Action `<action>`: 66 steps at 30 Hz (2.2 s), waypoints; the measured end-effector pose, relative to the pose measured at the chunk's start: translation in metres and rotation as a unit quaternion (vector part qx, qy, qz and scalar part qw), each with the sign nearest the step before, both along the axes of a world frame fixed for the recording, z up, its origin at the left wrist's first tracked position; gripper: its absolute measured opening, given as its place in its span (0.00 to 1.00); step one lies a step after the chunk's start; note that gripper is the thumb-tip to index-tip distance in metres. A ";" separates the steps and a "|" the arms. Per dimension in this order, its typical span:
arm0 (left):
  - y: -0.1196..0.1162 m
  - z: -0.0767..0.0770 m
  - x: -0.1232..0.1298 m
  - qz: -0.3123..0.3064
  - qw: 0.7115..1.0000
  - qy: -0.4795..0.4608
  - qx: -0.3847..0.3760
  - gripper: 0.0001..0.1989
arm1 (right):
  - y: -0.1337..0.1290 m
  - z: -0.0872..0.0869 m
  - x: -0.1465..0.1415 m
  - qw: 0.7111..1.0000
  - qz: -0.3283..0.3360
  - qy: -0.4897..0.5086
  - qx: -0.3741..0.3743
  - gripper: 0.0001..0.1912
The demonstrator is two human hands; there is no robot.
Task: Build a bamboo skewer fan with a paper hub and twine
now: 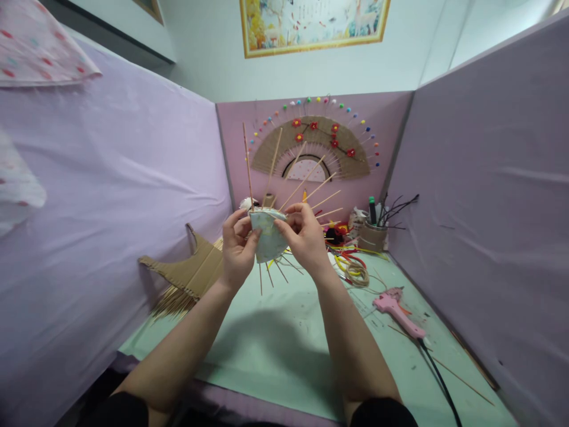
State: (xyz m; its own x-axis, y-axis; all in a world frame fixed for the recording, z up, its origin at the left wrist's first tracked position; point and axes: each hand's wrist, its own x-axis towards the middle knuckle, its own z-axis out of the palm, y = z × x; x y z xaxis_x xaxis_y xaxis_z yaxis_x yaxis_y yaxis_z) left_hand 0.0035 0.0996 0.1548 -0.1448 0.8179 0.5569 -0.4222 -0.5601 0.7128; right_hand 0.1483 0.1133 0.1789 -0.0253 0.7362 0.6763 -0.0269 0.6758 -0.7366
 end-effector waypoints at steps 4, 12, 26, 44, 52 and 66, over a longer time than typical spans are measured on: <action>0.003 -0.001 -0.002 0.008 1.000 0.020 0.011 0.23 | -0.004 0.000 0.001 0.999 -0.011 -0.033 0.008 0.11; 0.017 -0.013 -0.006 0.122 0.966 0.178 0.142 0.20 | -0.005 0.001 0.002 0.998 -0.030 -0.052 0.005 0.09; 0.016 -0.017 -0.007 0.140 0.963 0.168 0.160 0.19 | -0.005 0.002 0.002 0.998 -0.025 -0.057 0.007 0.10; 0.018 -0.021 -0.010 0.158 0.953 0.181 0.183 0.17 | -0.008 0.001 0.004 0.997 -0.022 -0.073 0.015 0.10; 0.017 -0.022 -0.008 0.160 0.956 0.153 0.194 0.24 | -0.009 0.002 0.003 0.998 -0.014 -0.068 0.012 0.11; 0.028 -0.019 -0.014 0.154 0.981 0.063 0.103 0.28 | -0.013 0.004 0.003 0.957 -0.156 -0.196 0.150 0.07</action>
